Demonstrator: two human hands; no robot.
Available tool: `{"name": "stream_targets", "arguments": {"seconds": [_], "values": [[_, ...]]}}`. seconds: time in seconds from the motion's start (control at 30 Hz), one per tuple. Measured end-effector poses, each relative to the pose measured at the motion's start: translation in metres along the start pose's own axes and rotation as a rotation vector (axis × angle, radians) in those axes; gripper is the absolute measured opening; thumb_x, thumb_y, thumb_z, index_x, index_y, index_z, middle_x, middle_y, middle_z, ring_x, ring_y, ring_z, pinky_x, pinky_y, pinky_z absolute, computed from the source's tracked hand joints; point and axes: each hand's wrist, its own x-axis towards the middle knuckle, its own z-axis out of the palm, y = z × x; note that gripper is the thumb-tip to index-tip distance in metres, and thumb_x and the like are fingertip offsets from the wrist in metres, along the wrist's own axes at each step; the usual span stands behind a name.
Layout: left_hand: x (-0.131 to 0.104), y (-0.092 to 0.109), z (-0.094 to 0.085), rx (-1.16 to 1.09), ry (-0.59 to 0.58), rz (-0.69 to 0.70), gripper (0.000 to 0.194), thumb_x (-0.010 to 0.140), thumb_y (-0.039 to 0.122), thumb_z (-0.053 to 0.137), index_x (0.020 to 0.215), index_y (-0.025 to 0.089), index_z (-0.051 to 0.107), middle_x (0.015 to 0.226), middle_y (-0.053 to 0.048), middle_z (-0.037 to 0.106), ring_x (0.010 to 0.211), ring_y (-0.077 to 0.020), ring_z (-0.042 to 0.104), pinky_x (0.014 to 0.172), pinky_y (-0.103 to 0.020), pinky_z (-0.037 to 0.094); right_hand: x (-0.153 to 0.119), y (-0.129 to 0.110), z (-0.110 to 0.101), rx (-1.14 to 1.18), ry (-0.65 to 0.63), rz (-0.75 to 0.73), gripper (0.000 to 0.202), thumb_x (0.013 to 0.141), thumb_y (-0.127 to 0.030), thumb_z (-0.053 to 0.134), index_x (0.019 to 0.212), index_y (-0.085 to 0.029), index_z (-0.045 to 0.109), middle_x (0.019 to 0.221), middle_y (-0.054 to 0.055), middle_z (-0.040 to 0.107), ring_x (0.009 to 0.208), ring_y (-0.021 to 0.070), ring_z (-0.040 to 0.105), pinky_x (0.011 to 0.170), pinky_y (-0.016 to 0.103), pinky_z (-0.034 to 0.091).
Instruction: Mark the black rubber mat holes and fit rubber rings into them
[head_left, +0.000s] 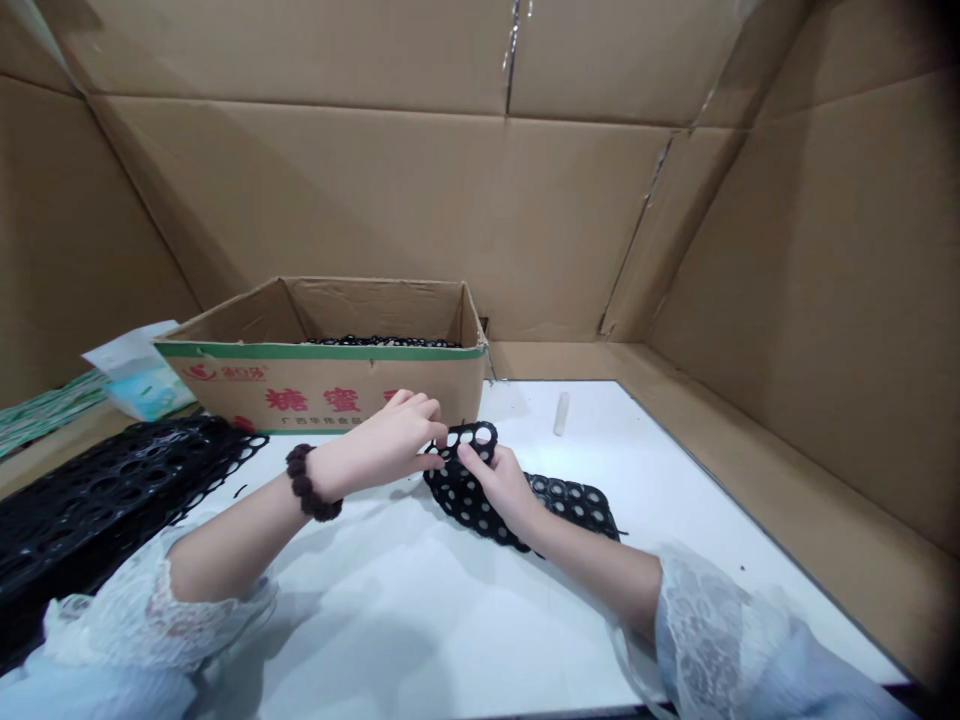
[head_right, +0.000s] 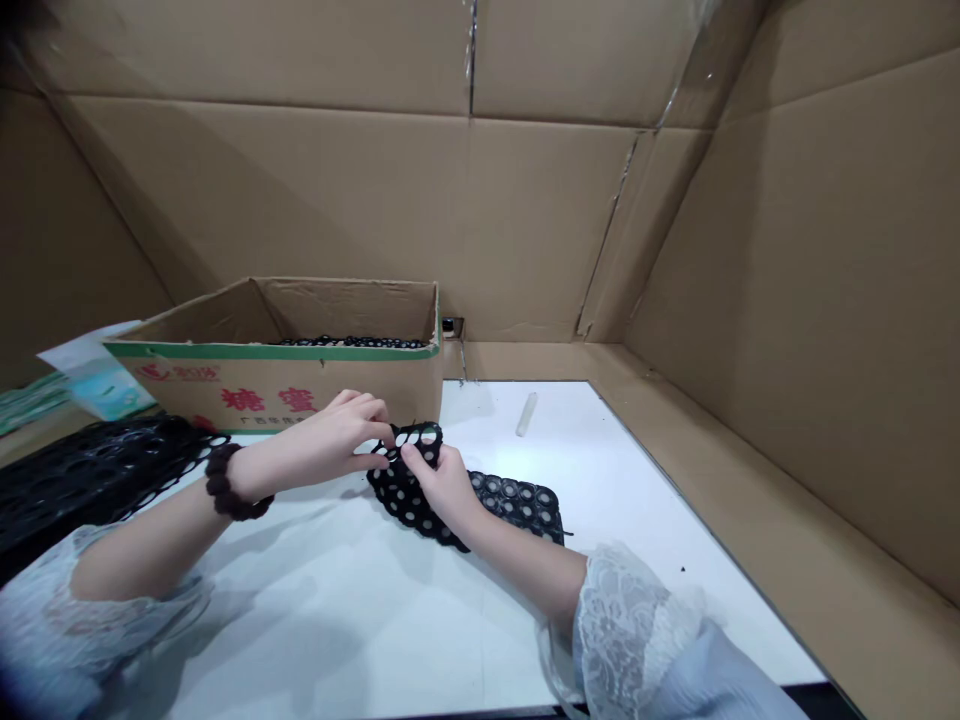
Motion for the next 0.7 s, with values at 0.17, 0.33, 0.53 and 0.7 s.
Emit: {"name": "stream_targets", "arguments": {"seconds": [0.17,0.33,0.53,0.7], "values": [[0.002,0.001,0.003,-0.071,-0.001,0.064,0.020,0.085,0.027,0.048,0.074,0.019,0.063,0.074,-0.002,0.057,0.077,-0.0163,0.051,0.077,-0.031,0.032,-0.001,0.000,0.000,-0.046,0.014,-0.047,0.032,0.080,-0.043,0.049,0.061,-0.017,0.045,0.061,-0.003,0.043,0.060,0.0105,0.039,0.060,0.023,0.035],[0.000,-0.015,-0.016,-0.246,0.174,-0.138,0.025,0.085,0.032,0.045,0.073,0.020,0.062,0.070,0.001,0.062,0.066,-0.0136,0.055,0.065,-0.027,0.038,-0.003,0.002,0.001,-0.073,0.038,-0.077,0.027,0.081,-0.042,0.048,0.070,-0.016,0.050,0.067,-0.001,0.049,0.066,0.0124,0.044,0.065,0.024,0.038],[-0.029,-0.044,-0.050,0.404,1.080,-0.502,0.031,0.088,0.038,0.038,0.101,0.022,0.062,0.093,-0.001,0.062,0.094,-0.0202,0.050,0.088,-0.048,0.029,-0.009,0.001,0.004,-0.153,0.034,-0.028,0.028,0.078,-0.044,0.050,0.070,-0.017,0.048,0.068,-0.001,0.050,0.067,0.0137,0.046,0.065,0.025,0.039],[-0.038,-0.068,-0.051,0.323,0.768,-0.535,0.050,0.090,0.044,0.024,0.126,0.016,0.044,0.113,-0.005,0.056,0.110,-0.0267,0.044,0.093,-0.055,0.020,-0.009,-0.001,0.005,-0.195,0.015,-0.032,0.027,0.075,-0.044,0.053,0.072,-0.018,0.047,0.066,-0.002,0.049,0.067,0.0136,0.046,0.065,0.026,0.039]]}}
